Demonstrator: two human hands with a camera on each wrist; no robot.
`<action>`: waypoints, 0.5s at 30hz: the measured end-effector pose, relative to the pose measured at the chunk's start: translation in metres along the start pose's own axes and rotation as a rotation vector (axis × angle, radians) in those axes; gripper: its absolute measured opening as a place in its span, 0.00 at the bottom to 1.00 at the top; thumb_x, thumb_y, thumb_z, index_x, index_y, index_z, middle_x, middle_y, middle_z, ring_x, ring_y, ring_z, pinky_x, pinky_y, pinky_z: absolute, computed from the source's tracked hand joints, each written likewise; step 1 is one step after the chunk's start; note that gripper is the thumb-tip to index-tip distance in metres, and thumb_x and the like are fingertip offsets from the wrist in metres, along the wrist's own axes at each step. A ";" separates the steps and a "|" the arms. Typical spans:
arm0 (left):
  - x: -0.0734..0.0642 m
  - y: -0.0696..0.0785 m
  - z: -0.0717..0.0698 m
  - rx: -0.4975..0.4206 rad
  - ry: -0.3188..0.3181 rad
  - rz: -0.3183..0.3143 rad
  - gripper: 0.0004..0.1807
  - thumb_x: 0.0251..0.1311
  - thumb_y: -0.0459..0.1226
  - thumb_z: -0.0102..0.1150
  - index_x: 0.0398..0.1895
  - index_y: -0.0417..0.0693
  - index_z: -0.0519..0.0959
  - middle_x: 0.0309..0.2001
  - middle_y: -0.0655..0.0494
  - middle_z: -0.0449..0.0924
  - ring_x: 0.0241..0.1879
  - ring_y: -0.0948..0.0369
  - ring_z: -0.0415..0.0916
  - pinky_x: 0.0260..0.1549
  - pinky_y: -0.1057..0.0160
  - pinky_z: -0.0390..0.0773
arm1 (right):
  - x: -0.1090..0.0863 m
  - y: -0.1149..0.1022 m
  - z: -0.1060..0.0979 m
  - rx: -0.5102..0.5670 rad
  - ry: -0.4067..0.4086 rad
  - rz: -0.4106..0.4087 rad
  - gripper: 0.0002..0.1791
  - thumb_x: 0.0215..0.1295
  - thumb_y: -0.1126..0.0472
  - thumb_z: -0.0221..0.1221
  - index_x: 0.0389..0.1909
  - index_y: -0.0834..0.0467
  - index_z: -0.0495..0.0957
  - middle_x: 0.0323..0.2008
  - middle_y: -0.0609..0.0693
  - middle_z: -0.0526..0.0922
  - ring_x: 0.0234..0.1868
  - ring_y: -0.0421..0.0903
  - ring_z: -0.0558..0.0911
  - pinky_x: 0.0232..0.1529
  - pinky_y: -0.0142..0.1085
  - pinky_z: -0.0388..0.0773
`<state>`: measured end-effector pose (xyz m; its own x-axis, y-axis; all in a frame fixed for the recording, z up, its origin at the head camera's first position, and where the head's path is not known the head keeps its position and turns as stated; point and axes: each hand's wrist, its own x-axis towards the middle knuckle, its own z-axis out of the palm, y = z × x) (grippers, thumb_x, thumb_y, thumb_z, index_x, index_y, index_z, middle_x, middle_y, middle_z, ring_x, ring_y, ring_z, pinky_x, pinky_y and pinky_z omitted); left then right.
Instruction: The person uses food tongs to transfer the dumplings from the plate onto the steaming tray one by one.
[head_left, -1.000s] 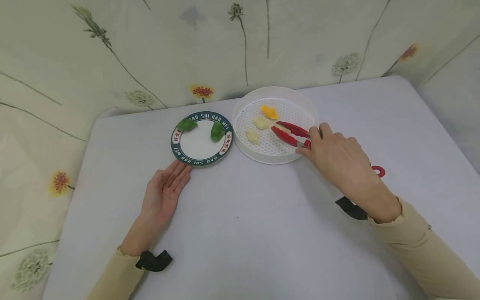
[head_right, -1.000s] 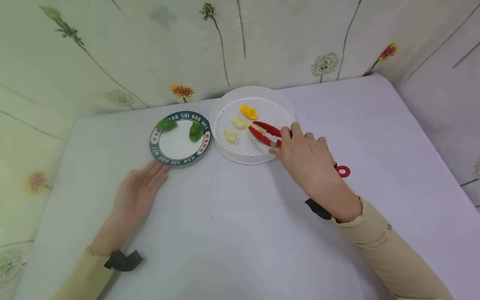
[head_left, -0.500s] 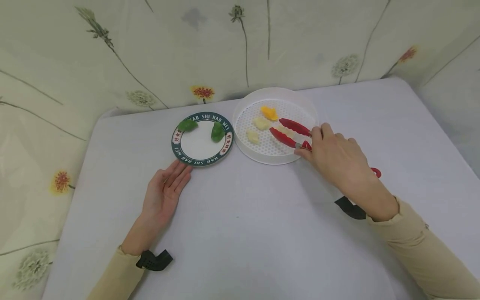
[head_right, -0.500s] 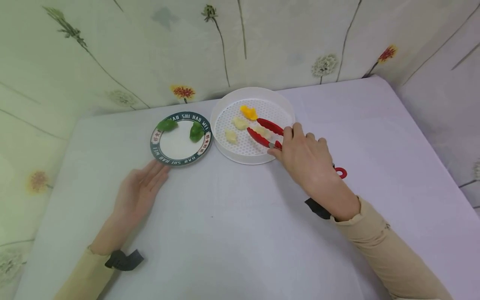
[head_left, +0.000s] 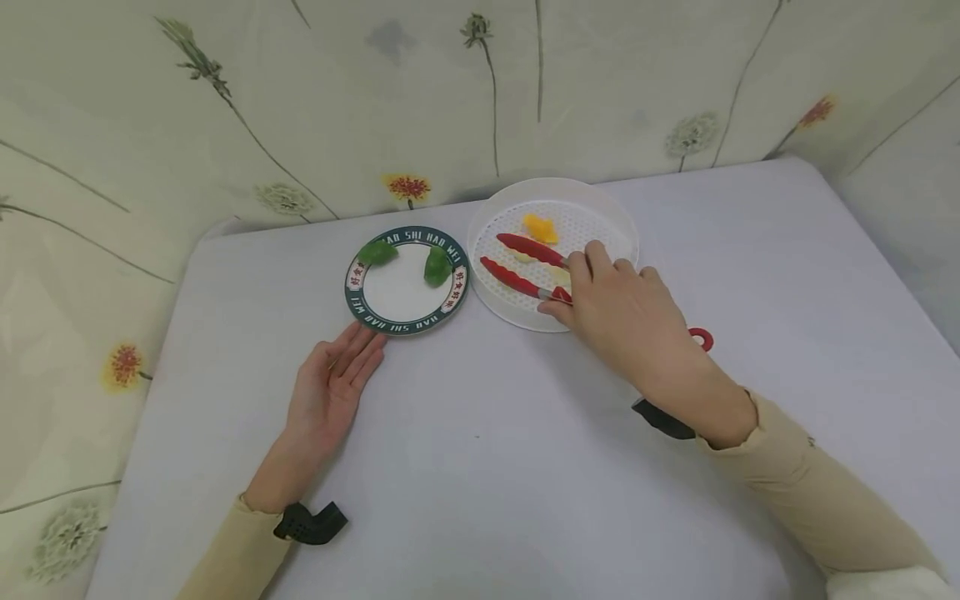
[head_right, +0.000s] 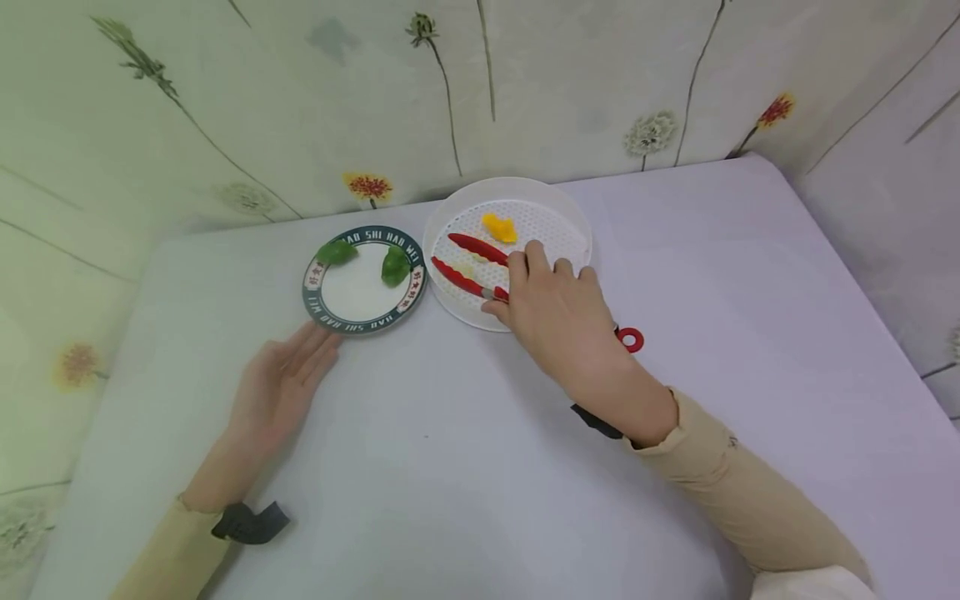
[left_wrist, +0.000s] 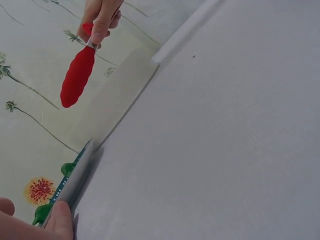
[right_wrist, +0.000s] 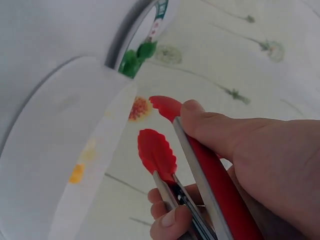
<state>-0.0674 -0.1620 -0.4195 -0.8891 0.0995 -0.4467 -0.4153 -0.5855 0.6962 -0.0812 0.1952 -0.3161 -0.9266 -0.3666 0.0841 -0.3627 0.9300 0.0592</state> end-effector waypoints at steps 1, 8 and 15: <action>0.000 0.000 0.000 0.004 0.001 0.003 0.32 0.84 0.38 0.30 0.87 0.47 0.53 0.86 0.49 0.58 0.83 0.57 0.64 0.78 0.67 0.73 | 0.003 -0.005 0.001 0.002 -0.001 -0.011 0.34 0.75 0.39 0.64 0.52 0.70 0.72 0.36 0.60 0.72 0.26 0.55 0.74 0.23 0.42 0.72; -0.002 0.002 0.000 0.006 -0.009 0.012 0.32 0.84 0.39 0.30 0.88 0.46 0.52 0.86 0.48 0.56 0.84 0.56 0.62 0.79 0.67 0.72 | 0.022 -0.039 0.010 -0.016 0.027 -0.091 0.36 0.74 0.37 0.64 0.54 0.68 0.74 0.41 0.58 0.76 0.26 0.53 0.75 0.26 0.42 0.77; -0.003 0.001 0.001 0.002 -0.004 0.021 0.32 0.84 0.38 0.31 0.87 0.45 0.53 0.86 0.47 0.58 0.83 0.56 0.64 0.80 0.66 0.71 | 0.043 -0.058 0.016 0.015 -0.018 -0.111 0.38 0.73 0.36 0.64 0.60 0.68 0.75 0.44 0.59 0.78 0.31 0.54 0.79 0.30 0.43 0.80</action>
<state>-0.0653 -0.1623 -0.4170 -0.8983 0.0902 -0.4301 -0.3971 -0.5855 0.7067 -0.1017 0.1264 -0.3314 -0.8822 -0.4670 0.0601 -0.4645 0.8841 0.0519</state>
